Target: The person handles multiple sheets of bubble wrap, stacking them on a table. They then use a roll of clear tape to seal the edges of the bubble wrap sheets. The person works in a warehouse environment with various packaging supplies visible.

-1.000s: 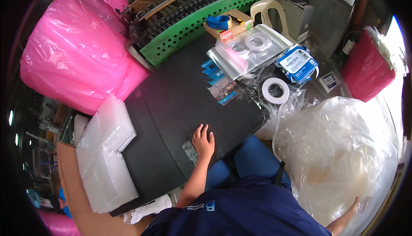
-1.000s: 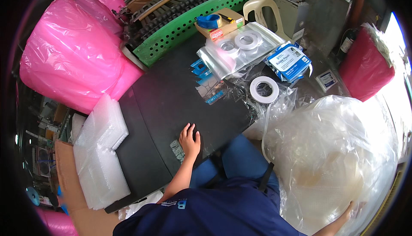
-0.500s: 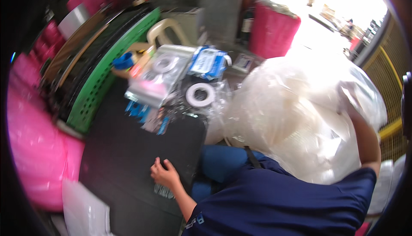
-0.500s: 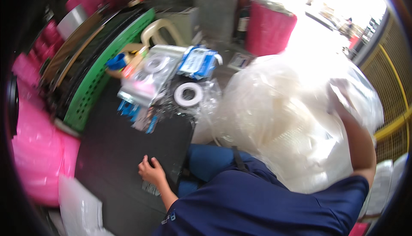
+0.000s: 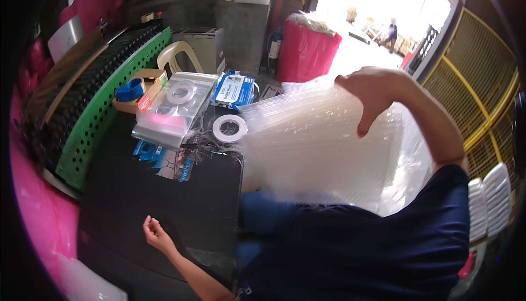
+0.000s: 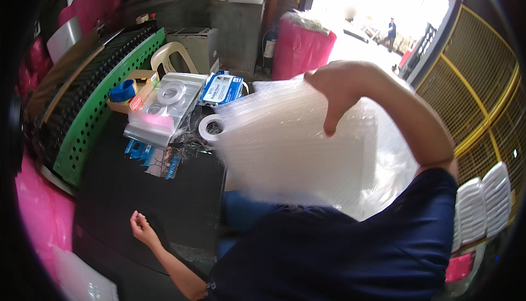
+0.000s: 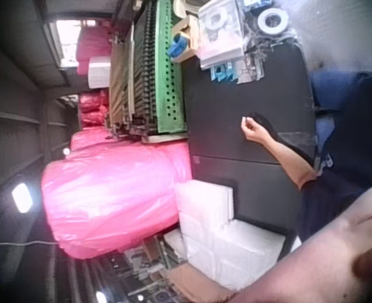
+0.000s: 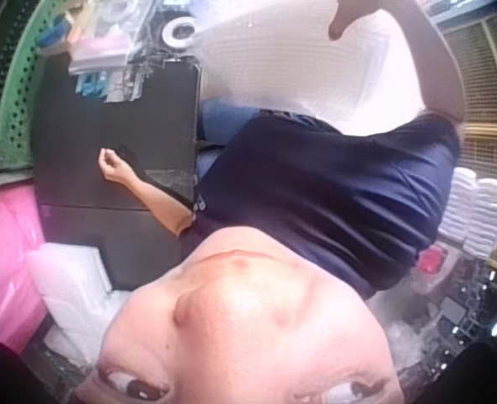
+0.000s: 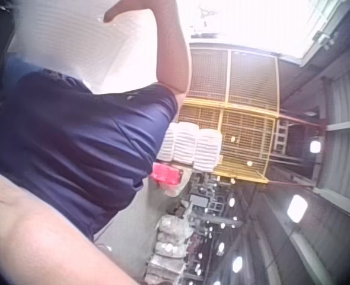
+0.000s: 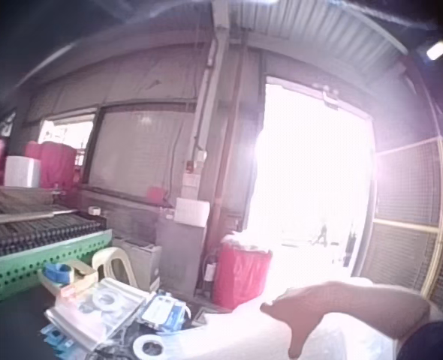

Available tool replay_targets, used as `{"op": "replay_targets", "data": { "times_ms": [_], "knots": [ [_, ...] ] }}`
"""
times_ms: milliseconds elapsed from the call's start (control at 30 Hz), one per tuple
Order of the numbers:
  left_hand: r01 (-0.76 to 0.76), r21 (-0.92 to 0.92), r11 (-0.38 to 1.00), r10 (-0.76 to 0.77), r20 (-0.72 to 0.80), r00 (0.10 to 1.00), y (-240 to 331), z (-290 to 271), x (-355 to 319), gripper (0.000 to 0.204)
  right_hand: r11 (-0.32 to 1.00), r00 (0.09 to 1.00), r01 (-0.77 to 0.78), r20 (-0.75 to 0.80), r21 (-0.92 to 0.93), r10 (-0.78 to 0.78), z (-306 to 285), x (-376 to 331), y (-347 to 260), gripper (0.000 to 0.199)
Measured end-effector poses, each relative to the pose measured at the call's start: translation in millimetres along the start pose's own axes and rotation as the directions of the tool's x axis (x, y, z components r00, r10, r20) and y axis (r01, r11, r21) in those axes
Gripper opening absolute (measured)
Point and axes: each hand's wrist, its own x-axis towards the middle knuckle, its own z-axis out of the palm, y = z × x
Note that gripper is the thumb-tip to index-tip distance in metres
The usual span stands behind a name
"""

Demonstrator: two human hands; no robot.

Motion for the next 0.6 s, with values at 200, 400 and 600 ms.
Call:
{"op": "replay_targets", "data": {
  "times_ms": [200,400,600],
  "knots": [
    [0.025,-0.082,0.996,-0.026,-0.006,1.000,-6.1,-6.0,-4.7,0.020,0.909,0.935,0.341,-0.184,0.240,-0.302,-4.2,12.8,-29.5,0.098],
    [0.126,-0.152,0.980,-0.128,-0.006,0.992,-16.8,-6.3,-2.9,0.021,0.782,0.680,0.623,-0.484,-0.014,-0.551,6.1,51.1,-81.4,0.104],
    [-0.034,-0.209,0.977,0.008,-0.125,0.992,-32.5,-19.3,-0.6,0.024,0.697,0.680,0.704,-0.415,0.139,-0.604,92.9,162.1,-186.7,0.105]
  ]
}}
